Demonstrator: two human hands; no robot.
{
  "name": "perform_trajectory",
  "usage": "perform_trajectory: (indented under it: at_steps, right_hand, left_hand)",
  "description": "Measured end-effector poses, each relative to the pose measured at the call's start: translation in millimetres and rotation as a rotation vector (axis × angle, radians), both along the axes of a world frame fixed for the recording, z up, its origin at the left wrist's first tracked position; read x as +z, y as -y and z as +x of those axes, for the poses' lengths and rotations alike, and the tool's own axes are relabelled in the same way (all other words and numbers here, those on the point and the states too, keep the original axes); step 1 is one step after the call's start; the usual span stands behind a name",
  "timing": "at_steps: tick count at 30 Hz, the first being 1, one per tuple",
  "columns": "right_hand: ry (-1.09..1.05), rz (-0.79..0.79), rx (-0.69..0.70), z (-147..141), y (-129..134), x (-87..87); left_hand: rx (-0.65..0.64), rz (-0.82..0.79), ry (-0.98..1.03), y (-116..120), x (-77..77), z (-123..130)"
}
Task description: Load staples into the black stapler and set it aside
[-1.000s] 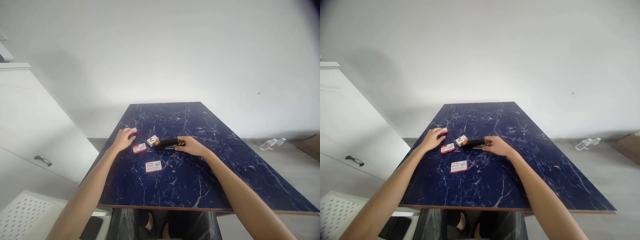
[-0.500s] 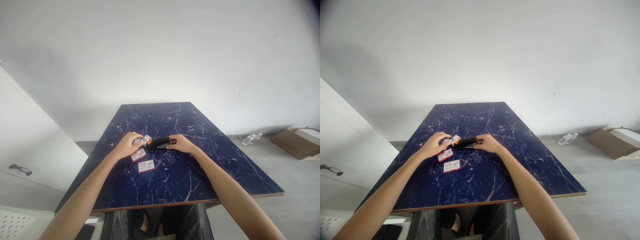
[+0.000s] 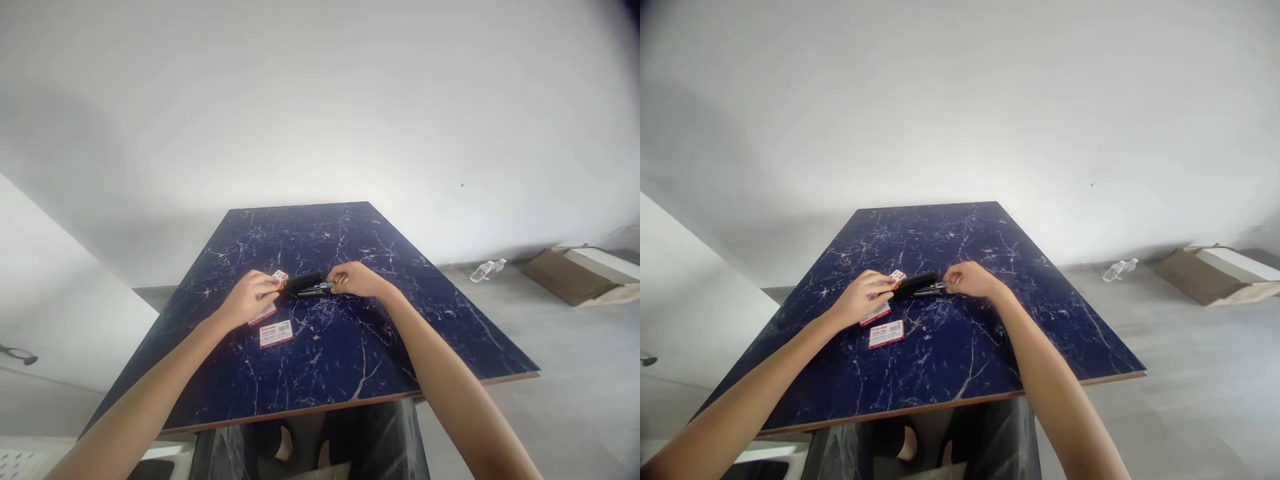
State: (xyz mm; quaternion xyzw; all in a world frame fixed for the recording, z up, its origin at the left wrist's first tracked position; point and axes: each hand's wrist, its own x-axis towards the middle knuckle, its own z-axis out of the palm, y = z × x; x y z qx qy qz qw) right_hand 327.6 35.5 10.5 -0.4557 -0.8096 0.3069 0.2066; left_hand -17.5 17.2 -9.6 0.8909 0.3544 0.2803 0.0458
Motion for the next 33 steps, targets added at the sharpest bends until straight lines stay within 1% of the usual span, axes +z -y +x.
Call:
perform_trajectory:
  at_steps: [2, 5, 7, 11, 14, 16, 18, 22, 25, 27, 30, 33]
  right_hand:
    - [0.029, -0.016, 0.001, 6.1, -1.2, 2.2]
    - [0.086, -0.022, -0.008, 13.6, -3.1, 4.2]
    - [0.117, -0.038, -0.009, 17.3, -4.1, 4.7]
    - [0.168, -0.084, -0.004, 19.8, -3.6, 4.1]
    - [0.194, -0.089, -0.009, 18.5, -2.1, 3.9]
    - [0.208, -0.084, -0.009, 17.1, -1.3, 4.2]
    - [0.221, -0.072, -0.009, 15.4, -0.7, 4.9]
    - [0.232, -0.047, -0.009, 11.4, 0.3, 5.6]
    - [0.194, 0.023, -0.043, 7.6, 2.0, 5.0]
    - [0.12, 0.133, -0.115, 3.8, 4.0, 4.3]
    - [-0.043, 0.305, -0.228, -5.8, 9.0, 2.9]
    - [-0.162, 0.433, -0.274, -19.2, 16.3, 1.0]
  left_hand:
    - [0.037, -0.028, 0.005, 0.2, 3.4, -3.9]
    - [0.143, -0.074, 0.041, -2.1, 6.8, -13.4]
    - [0.197, -0.112, 0.024, -5.0, 7.0, -20.7]
    - [0.228, -0.198, -0.086, -9.3, 5.1, -30.5]
    - [0.265, -0.302, -0.108, -8.2, 4.9, -29.8]
    - [0.3, -0.335, -0.113, -6.0, 4.7, -26.4]
    - [0.343, -0.31, -0.121, -4.2, 3.6, -23.0]
    - [0.413, -0.201, -0.14, -5.6, 0.1, -23.4]
    - [0.4, -0.151, -0.103, -7.9, 0.6, -26.7]
    - [0.354, -0.139, -0.064, -6.7, 2.7, -26.0]
    - [0.266, -0.146, -0.053, 0.0, 6.1, -18.5]
    - [0.203, -0.179, -0.079, 8.2, 8.5, -9.1]
